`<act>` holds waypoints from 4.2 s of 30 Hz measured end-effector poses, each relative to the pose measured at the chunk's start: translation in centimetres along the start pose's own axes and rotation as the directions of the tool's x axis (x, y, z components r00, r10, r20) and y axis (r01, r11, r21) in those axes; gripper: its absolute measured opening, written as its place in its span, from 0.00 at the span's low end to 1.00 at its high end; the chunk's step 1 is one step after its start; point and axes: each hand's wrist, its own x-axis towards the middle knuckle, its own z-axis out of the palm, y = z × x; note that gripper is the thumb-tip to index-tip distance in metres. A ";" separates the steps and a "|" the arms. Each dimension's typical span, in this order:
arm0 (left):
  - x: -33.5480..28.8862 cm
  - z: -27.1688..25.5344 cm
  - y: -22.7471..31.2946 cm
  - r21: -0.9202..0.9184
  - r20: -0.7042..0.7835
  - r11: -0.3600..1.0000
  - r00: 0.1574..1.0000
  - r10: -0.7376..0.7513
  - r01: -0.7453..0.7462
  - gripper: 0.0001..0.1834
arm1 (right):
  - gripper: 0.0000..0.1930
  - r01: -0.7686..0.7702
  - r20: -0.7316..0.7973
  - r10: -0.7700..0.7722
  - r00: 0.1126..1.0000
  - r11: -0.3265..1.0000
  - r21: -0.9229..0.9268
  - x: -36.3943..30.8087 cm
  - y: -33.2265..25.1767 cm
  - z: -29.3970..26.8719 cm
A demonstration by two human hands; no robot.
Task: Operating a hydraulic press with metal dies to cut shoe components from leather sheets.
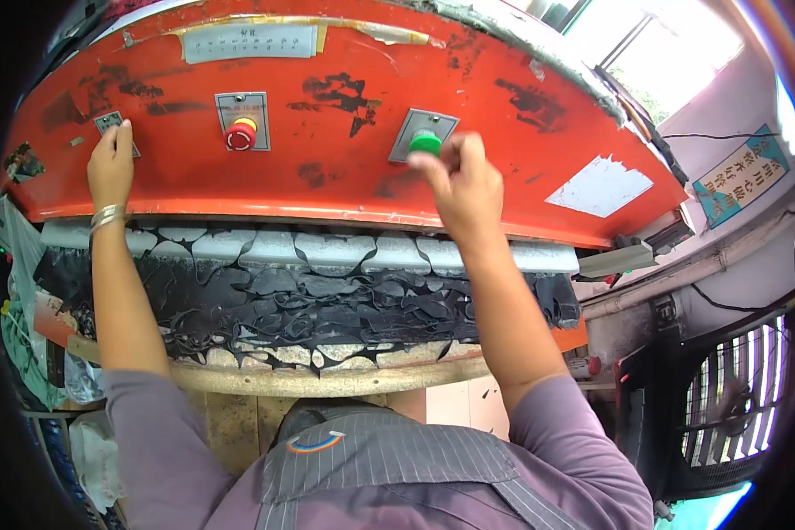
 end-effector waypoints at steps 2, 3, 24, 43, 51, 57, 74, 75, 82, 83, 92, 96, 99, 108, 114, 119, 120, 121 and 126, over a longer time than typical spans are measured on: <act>-3.9 -1.1 2.2 -0.277 0.110 0.957 0.993 -0.053 0.082 0.23 | 0.23 -0.007 0.160 -0.003 0.987 0.998 0.065 -3.9 0.3 -1.3; -7.6 -1.0 1.8 -0.323 0.176 0.943 0.984 -0.028 0.084 0.23 | 0.24 -0.065 0.319 0.038 0.947 0.995 0.075 -6.8 0.1 -1.6; -32.8 -3.4 17.3 -0.433 0.646 0.894 0.654 0.395 -0.112 0.12 | 0.19 0.215 0.958 -0.237 0.163 0.956 0.200 -16.8 1.4 -2.2; -21.7 11.0 25.8 -0.556 0.590 0.816 0.766 0.255 0.157 0.07 | 0.17 0.061 0.633 0.018 0.774 0.993 -0.104 3.4 21.8 1.3; -26.6 22.8 28.7 -0.331 0.721 0.940 0.665 0.195 0.083 0.40 | 0.27 -0.592 0.329 0.585 0.742 0.801 -0.090 -6.9 21.9 1.7; -27.3 23.2 30.2 -0.367 0.705 0.924 0.680 0.203 0.106 0.42 | 0.22 -0.006 0.432 -0.005 0.902 1.000 0.023 -9.0 26.6 -0.8; -27.5 21.5 30.5 -0.371 0.698 0.924 0.684 0.214 0.090 0.41 | 0.13 0.244 0.198 -0.215 0.956 0.960 -0.134 -10.5 23.8 -0.4; -27.2 21.5 30.6 -0.369 0.683 0.928 0.693 0.230 0.056 0.41 | 0.13 0.246 0.188 -0.219 0.958 0.960 -0.135 -10.3 23.7 -0.4; -25.7 20.7 27.6 -0.463 0.677 0.845 0.722 0.143 0.267 0.38 | 0.25 0.181 0.317 -0.096 0.944 0.951 -0.252 -10.6 21.2 -2.0; -24.5 20.2 26.1 -0.538 0.638 0.758 0.765 0.082 0.367 0.36 | 0.25 0.193 0.308 -0.111 0.945 0.948 -0.253 -10.1 20.3 -2.6; -4.4 8.0 3.0 -0.224 -0.411 0.961 0.879 -0.242 0.160 0.39 | 0.27 0.323 0.085 -0.338 0.937 0.933 0.157 0.8 5.7 -4.7; -0.5 2.6 -0.2 -0.301 -0.157 0.943 0.968 -0.197 0.143 0.39 | 0.20 0.262 0.078 -0.255 0.964 0.961 -0.090 5.1 1.7 -2.9; -5.0 -1.3 -2.1 -0.598 -0.033 0.790 0.980 -0.195 0.137 0.36 | 0.19 0.227 0.015 -0.232 0.973 0.961 0.158 -0.6 2.2 -2.0; -30.6 -2.9 21.8 -0.360 0.817 0.812 0.575 0.037 0.460 0.10 | 0.32 0.170 0.890 -0.193 0.413 0.976 0.133 -19.8 7.1 -9.9; -36.9 -2.5 28.4 -0.415 0.650 0.904 0.661 0.375 -0.104 0.12 | 0.25 0.220 0.693 -0.160 0.702 0.976 0.002 -25.4 7.7 -10.5; -37.4 -1.6 29.8 -0.350 0.610 0.932 0.731 0.306 -0.098 0.09 | 0.23 0.198 0.662 -0.185 0.726 0.979 0.057 -24.8 8.6 -10.9; -37.4 -1.2 30.0 -0.335 0.585 0.935 0.753 0.302 -0.115 0.10 | 0.24 0.222 0.662 -0.214 0.719 0.972 0.074 -24.7 9.2 -10.7; -37.3 -1.0 30.2 -0.334 0.590 0.934 0.745 0.312 -0.126 0.10 | 0.24 0.210 0.655 -0.207 0.727 0.975 0.075 -24.0 9.7 -10.9; -35.1 -0.8 31.1 -0.262 0.756 0.961 0.638 0.146 0.091 0.11 | 0.30 0.086 0.891 -0.216 0.399 0.976 0.198 -15.2 11.8 -12.4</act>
